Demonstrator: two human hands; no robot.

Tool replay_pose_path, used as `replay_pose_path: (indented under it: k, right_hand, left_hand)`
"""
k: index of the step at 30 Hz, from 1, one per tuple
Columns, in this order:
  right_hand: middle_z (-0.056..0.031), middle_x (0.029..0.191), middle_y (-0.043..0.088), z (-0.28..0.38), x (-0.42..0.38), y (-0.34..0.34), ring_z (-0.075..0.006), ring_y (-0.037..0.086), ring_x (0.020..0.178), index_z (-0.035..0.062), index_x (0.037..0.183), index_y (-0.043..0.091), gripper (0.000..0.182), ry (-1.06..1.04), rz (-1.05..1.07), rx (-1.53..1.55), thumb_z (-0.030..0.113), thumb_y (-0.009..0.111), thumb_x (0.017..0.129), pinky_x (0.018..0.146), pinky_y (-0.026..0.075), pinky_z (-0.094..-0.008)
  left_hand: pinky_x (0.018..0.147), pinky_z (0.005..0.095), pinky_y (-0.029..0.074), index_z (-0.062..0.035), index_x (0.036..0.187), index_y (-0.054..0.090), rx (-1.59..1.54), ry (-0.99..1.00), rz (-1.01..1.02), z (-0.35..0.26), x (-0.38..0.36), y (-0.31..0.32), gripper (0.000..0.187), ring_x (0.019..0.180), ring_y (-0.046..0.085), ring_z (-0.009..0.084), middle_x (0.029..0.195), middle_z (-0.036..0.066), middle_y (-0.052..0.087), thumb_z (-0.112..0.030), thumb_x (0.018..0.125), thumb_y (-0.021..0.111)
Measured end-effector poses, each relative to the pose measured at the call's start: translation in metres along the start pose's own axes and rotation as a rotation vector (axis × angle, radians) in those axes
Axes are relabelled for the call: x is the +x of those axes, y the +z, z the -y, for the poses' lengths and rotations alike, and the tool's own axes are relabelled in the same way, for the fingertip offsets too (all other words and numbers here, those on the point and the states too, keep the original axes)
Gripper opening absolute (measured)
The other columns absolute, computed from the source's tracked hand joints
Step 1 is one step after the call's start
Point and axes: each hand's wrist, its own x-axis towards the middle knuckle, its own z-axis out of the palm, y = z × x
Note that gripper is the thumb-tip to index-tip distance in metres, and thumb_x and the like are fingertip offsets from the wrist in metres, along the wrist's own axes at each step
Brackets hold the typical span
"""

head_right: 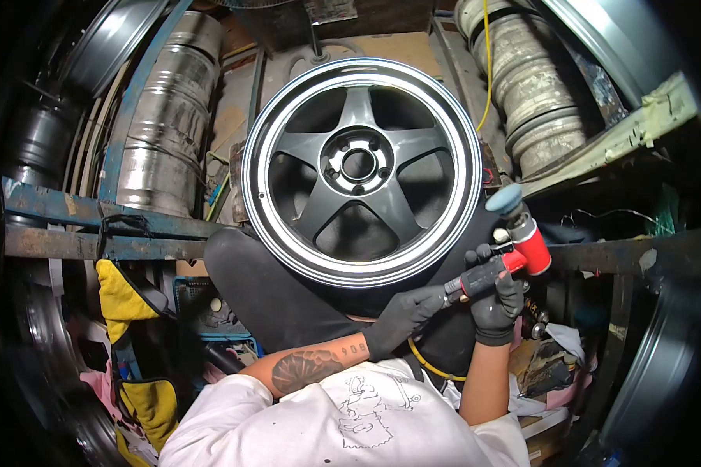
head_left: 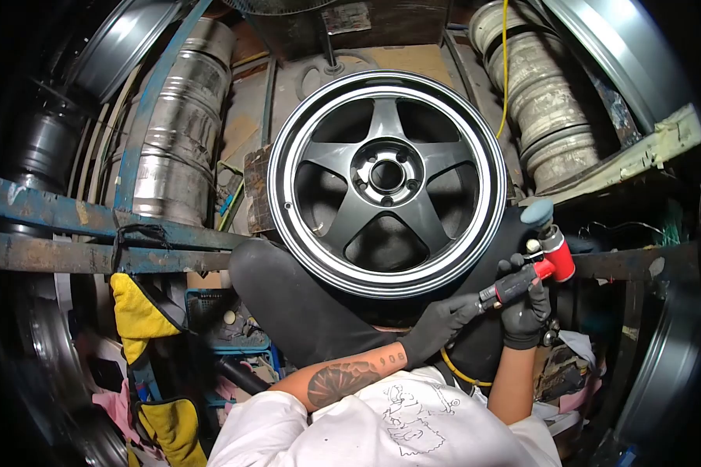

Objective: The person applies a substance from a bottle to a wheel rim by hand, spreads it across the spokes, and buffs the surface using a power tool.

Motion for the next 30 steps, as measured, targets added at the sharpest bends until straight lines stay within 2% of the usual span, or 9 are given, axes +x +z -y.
replay_pose_path:
  k: [4, 7, 8, 12, 15, 17, 21, 24, 30]
  right_hand:
    - [-0.0185, 0.131, 0.062, 0.001, 0.007, 0.023, -0.0343, 0.065, 0.121, -0.0016, 0.144, 0.046, 0.061, -0.020, 0.011, -0.249, 0.024, 0.074, 0.097, 0.107, 0.053, -0.0467]
    - [-0.0167, 0.127, 0.065, 0.002, 0.008, 0.025, -0.0329, 0.066, 0.119, -0.0047, 0.136, 0.052, 0.059, 0.030, -0.002, -0.256, 0.027, 0.079, 0.094, 0.109, 0.051, -0.0464]
    - [-0.0164, 0.127, 0.065, 0.002, 0.006, 0.025, -0.0324, 0.066, 0.119, -0.0045, 0.136, 0.052, 0.059, 0.040, -0.011, -0.227, 0.027, 0.079, 0.094, 0.109, 0.051, -0.0464]
    - [-0.0150, 0.128, 0.061, 0.001, 0.003, 0.018, -0.0307, 0.062, 0.121, -0.0019, 0.134, 0.054, 0.056, 0.063, -0.004, -0.110, 0.027, 0.078, 0.093, 0.108, 0.051, -0.0461]
    - [-0.0146, 0.125, 0.061, -0.003, -0.001, 0.006, -0.0327, 0.061, 0.122, 0.0016, 0.137, 0.051, 0.059, 0.080, 0.015, 0.041, 0.025, 0.080, 0.091, 0.105, 0.052, -0.0466]
    - [-0.0151, 0.122, 0.063, -0.005, -0.001, 0.005, -0.0326, 0.063, 0.118, 0.0043, 0.151, 0.039, 0.078, 0.071, 0.018, 0.098, 0.024, 0.082, 0.090, 0.099, 0.056, -0.0469]
    - [-0.0162, 0.123, 0.062, -0.004, -0.006, 0.007, -0.0342, 0.063, 0.119, 0.0024, 0.151, 0.038, 0.077, 0.092, 0.021, 0.177, 0.023, 0.081, 0.090, 0.100, 0.056, -0.0495]
    - [-0.0175, 0.126, 0.060, -0.004, -0.007, 0.005, -0.0351, 0.063, 0.123, -0.0042, 0.143, 0.043, 0.072, 0.116, 0.056, 0.283, 0.024, 0.081, 0.089, 0.100, 0.057, -0.0507]
    - [-0.0167, 0.126, 0.059, -0.008, -0.009, 0.007, -0.0377, 0.060, 0.126, -0.0038, 0.141, 0.047, 0.065, 0.090, 0.159, 0.407, 0.023, 0.078, 0.091, 0.098, 0.059, -0.0546]
  left_hand:
    - [0.067, 0.0245, 0.042, -0.0035, 0.132, 0.067, 0.153, 0.046, 0.039, -0.014, 0.005, -0.004, 0.052, 0.078, 0.045, 0.0043, 0.083, -0.005, 0.053, -0.049, 0.107, 0.058]
    - [0.066, 0.0282, 0.044, -0.0030, 0.123, 0.068, 0.219, 0.183, -0.081, 0.005, 0.006, 0.002, 0.046, 0.074, 0.047, 0.0090, 0.079, 0.002, 0.053, -0.046, 0.107, 0.059]
    - [0.063, 0.0328, 0.045, -0.0022, 0.111, 0.067, 0.326, 0.265, -0.135, 0.008, 0.006, 0.002, 0.039, 0.067, 0.046, 0.0161, 0.075, 0.012, 0.051, -0.041, 0.106, 0.061]
    - [0.063, 0.0285, 0.043, -0.0020, 0.114, 0.067, 0.507, 0.190, -0.083, -0.003, -0.001, -0.004, 0.039, 0.071, 0.043, 0.0081, 0.075, 0.000, 0.051, -0.040, 0.108, 0.060]
    - [0.056, 0.0370, 0.043, -0.0022, 0.106, 0.064, 0.407, 0.298, -0.070, -0.006, -0.004, 0.006, 0.036, 0.058, 0.045, 0.0182, 0.070, 0.011, 0.049, -0.037, 0.108, 0.059]
    - [0.054, 0.0336, 0.041, -0.0023, 0.106, 0.065, 0.275, 0.156, -0.033, -0.001, -0.009, 0.010, 0.038, 0.056, 0.044, 0.0145, 0.069, 0.006, 0.049, -0.039, 0.109, 0.056]
    - [0.051, 0.0252, 0.035, -0.0043, 0.104, 0.066, -0.028, -0.158, 0.022, -0.011, -0.019, 0.016, 0.040, 0.054, 0.042, 0.0066, 0.067, -0.004, 0.048, -0.041, 0.110, 0.053]
    - [0.049, 0.0214, 0.030, -0.0073, 0.106, 0.066, -0.109, -0.211, 0.092, -0.021, -0.023, 0.020, 0.036, 0.052, 0.037, 0.0019, 0.066, -0.008, 0.044, -0.041, 0.110, 0.054]
    - [0.043, 0.0236, 0.024, -0.0118, 0.105, 0.059, -0.563, -0.400, 0.129, -0.031, -0.029, 0.030, 0.031, 0.044, 0.027, 0.0041, 0.059, -0.008, 0.035, -0.042, 0.110, 0.053]
